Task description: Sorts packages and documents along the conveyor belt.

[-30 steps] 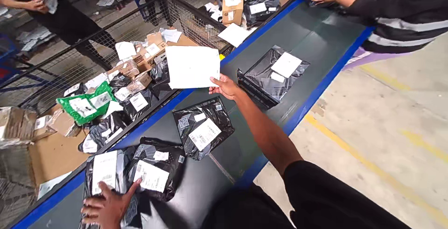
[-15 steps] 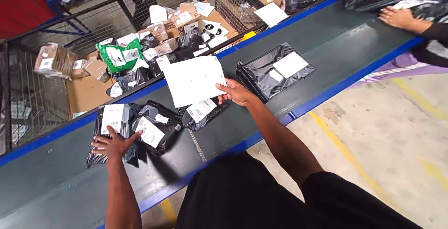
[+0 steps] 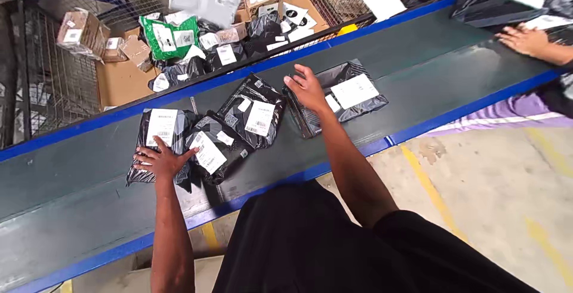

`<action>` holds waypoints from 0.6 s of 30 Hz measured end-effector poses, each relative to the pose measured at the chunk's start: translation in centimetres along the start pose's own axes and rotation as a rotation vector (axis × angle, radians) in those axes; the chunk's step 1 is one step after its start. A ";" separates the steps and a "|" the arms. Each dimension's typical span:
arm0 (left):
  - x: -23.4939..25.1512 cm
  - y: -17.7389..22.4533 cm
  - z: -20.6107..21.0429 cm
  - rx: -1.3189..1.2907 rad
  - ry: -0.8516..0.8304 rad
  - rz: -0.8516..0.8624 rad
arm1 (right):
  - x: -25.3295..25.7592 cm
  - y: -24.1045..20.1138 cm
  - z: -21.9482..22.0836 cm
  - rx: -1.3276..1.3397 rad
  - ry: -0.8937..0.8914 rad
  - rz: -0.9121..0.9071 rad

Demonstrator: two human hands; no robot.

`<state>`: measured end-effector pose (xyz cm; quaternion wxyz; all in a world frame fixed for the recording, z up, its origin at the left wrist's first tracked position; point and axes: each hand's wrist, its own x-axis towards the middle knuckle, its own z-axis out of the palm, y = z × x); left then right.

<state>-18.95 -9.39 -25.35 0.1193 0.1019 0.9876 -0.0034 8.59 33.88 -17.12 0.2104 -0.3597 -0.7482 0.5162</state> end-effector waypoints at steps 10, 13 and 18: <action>0.3 -4.6 0.2 -0.016 0.027 -0.035 | -11.6 11.2 -8.3 -0.679 0.393 0.156; 0.0 -4.6 -0.2 0.016 -0.012 -0.076 | -12.2 11.5 -8.4 -0.389 0.309 0.285; -0.3 -5.1 -0.3 -0.036 -0.047 -0.109 | -11.3 11.6 -5.4 -0.072 0.036 0.279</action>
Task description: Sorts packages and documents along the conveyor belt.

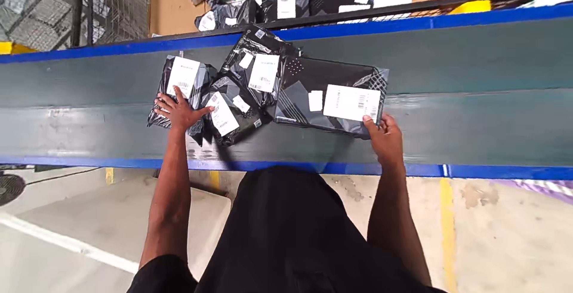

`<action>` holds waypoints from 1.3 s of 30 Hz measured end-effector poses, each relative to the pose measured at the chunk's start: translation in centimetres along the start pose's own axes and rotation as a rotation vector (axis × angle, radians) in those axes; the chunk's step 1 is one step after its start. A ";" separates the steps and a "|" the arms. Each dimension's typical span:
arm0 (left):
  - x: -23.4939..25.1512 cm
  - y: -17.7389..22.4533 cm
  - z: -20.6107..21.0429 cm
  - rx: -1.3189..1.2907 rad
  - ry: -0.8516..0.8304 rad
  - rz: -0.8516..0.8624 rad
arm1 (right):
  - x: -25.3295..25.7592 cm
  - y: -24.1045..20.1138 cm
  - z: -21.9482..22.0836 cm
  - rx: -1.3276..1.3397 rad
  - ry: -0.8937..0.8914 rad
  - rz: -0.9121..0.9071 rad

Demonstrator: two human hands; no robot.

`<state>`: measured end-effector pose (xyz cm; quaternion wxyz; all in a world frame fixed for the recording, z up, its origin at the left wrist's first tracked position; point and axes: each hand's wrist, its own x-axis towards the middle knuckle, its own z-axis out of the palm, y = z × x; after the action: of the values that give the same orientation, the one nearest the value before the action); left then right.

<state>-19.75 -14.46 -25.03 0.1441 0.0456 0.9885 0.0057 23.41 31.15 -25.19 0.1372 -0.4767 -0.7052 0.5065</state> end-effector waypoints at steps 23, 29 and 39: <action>9.5 -31.8 -3.8 -0.328 0.360 -0.107 | -15.7 -8.2 28.1 0.158 -0.152 0.327; 13.1 -40.4 -1.4 -1.234 0.473 -0.140 | -19.1 -13.4 35.4 0.415 -0.459 0.634; 23.6 -29.5 -1.5 -1.346 0.860 -0.260 | -14.3 -21.3 50.9 0.819 -0.147 0.497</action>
<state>-45.28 -41.69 -31.04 -0.2529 -0.1725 0.7395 0.5995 -15.18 -10.83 -25.94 0.1384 -0.5006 -0.3207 0.7921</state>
